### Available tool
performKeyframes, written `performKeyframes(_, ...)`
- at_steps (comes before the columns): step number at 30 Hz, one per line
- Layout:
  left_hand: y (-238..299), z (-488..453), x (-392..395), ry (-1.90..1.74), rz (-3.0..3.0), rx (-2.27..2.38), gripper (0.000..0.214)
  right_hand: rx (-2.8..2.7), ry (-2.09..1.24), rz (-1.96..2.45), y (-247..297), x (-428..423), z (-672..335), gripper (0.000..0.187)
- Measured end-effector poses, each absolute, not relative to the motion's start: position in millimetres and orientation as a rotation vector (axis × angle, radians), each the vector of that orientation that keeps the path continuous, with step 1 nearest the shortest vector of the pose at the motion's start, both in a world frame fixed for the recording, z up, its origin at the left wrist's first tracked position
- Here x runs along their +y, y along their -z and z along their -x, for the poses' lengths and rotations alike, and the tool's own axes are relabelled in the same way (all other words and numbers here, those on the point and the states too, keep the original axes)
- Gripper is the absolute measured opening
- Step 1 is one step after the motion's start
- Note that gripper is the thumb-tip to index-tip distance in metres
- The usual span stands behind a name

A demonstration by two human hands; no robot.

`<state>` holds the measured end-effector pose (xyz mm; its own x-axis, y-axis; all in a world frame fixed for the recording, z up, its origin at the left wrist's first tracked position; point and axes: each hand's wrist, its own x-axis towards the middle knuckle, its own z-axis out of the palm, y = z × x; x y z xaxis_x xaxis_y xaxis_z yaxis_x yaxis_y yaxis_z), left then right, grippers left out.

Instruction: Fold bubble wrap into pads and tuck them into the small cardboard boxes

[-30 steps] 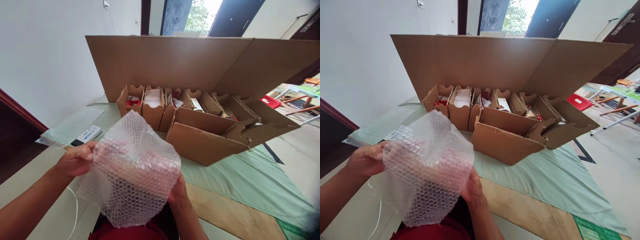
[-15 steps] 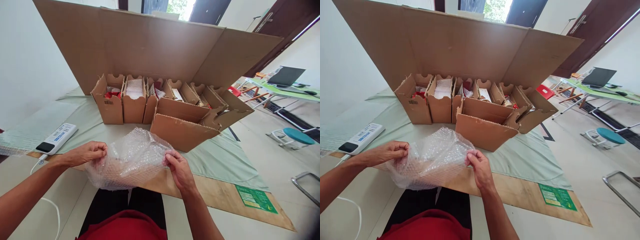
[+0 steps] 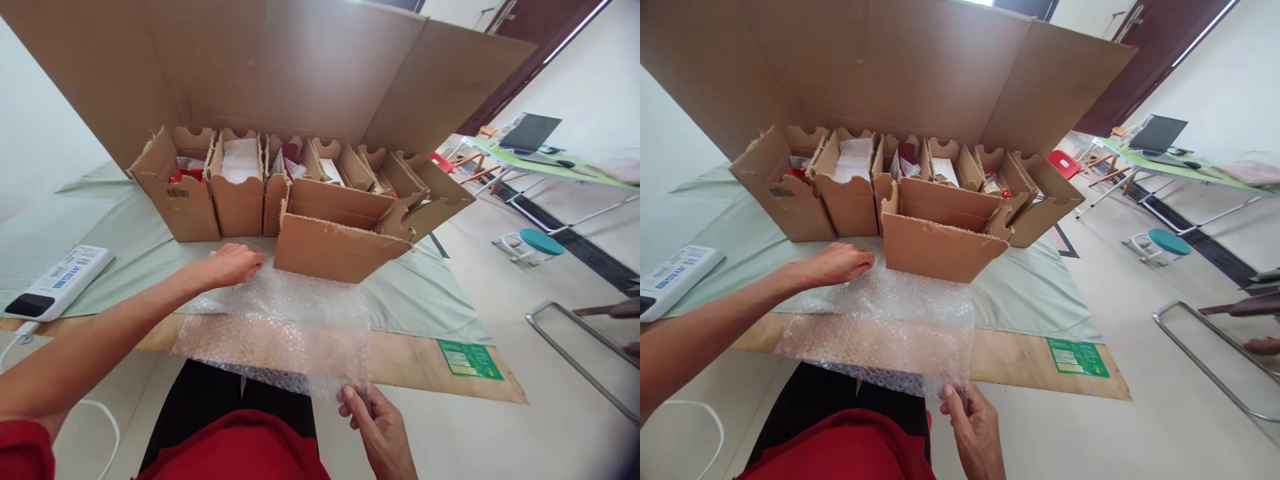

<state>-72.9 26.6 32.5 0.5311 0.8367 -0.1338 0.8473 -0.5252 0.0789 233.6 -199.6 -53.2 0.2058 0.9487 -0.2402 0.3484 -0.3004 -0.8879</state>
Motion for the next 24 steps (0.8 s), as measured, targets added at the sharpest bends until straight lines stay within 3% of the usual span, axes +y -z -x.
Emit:
performKeyframes(4,-3.4,53.3,31.2,0.039,-2.696,1.417,0.025,-1.281,-0.921,1.881,53.6,-206.2,-264.5,0.049)
performKeyframes(7,4.5,67.0,23.2,-0.277,-2.650,1.516,0.027,-1.309,-0.696,1.968,39.2,-200.5,-300.6,0.043)
performKeyframes(12,1.8,72.3,21.6,-0.784,-2.103,1.516,0.052,-1.443,-0.419,1.857,6.8,-136.4,-322.5,0.039)
performKeyframes(16,4.0,37.5,20.1,-0.935,-1.860,1.266,0.078,-1.478,-0.503,1.576,-0.7,-50.5,-298.4,0.062)
performKeyframes(20,8.8,10.0,7.9,-1.021,-1.736,1.105,0.084,-1.497,-0.747,1.427,5.6,0.9,-286.8,0.053)
performKeyframes(24,3.8,1.1,10.6,-0.959,-1.716,1.080,0.093,-1.491,-0.757,1.397,5.9,21.6,-291.1,0.048)
